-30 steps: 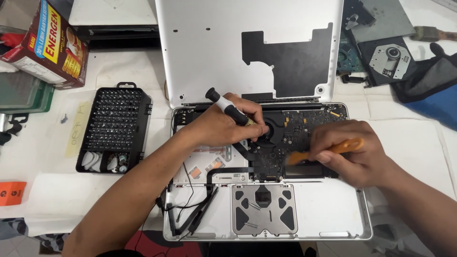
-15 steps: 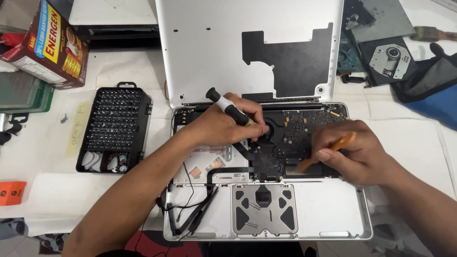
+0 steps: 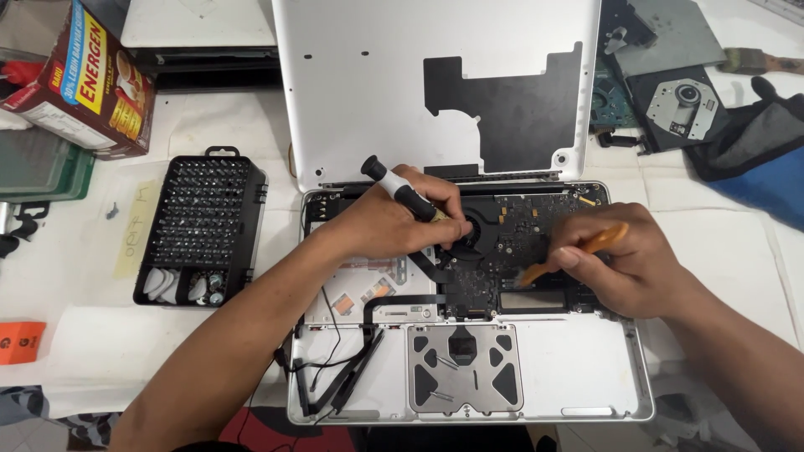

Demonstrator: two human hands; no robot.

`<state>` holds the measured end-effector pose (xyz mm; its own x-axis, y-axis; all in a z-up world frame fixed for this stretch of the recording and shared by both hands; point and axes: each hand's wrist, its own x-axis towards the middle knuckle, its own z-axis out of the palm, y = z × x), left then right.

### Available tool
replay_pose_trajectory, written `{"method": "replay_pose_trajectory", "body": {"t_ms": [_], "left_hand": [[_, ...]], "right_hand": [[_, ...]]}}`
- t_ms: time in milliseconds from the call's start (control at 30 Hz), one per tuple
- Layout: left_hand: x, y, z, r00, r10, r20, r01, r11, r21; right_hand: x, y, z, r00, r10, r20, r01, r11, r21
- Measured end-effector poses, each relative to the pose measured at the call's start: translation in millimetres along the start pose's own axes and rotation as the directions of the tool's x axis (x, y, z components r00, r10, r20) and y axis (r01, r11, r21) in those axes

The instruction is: Disassembling internal components of a laptop using a screwdriver and a prying tool.

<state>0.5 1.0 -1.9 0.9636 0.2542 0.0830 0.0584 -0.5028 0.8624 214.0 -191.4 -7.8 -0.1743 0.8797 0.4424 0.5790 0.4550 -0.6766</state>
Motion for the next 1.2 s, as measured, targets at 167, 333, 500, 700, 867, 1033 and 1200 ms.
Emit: {"method": "replay_pose_trajectory", "body": {"t_ms": [167, 333, 500, 700, 867, 1033, 1200], "left_hand": [[-0.4, -0.1, -0.1, 1.0, -0.026, 0.011, 0.026, 1.0, 0.002], [-1.3, 4.1, -0.8, 1.0, -0.024, 0.008, 0.025, 1.0, -0.017], [-0.7, 2.7, -1.0, 0.999, -0.032, 0.01, 0.032, 0.999, 0.005], [0.2, 0.5, 0.1, 1.0, -0.003, 0.012, 0.003, 1.0, 0.003], [-0.9, 1.7, 0.2, 1.0, 0.006, -0.007, -0.006, 1.0, -0.007], [-0.6, 2.9, -0.6, 1.0, -0.009, -0.001, 0.009, 1.0, -0.028], [-0.8, 5.6, -1.1, 0.998, -0.063, 0.027, 0.062, 0.998, 0.021]], "right_hand": [[9.6, -11.1, -0.2, 1.0, 0.003, 0.016, -0.003, 1.0, -0.018], [-0.4, 3.3, 0.7, 0.997, 0.013, -0.078, -0.018, 0.997, -0.071], [-0.1, 0.8, -1.9, 1.0, -0.002, -0.016, 0.001, 0.998, -0.055], [6.3, -9.4, -2.4, 1.0, 0.007, -0.012, -0.007, 0.999, -0.053], [-0.6, 5.0, -1.1, 0.996, -0.026, -0.079, 0.014, 0.988, -0.153], [-0.1, 6.5, -2.4, 0.997, -0.028, -0.068, 0.023, 0.997, -0.069], [-8.2, 42.9, -9.1, 0.979, -0.074, -0.188, 0.033, 0.976, -0.215]]}}
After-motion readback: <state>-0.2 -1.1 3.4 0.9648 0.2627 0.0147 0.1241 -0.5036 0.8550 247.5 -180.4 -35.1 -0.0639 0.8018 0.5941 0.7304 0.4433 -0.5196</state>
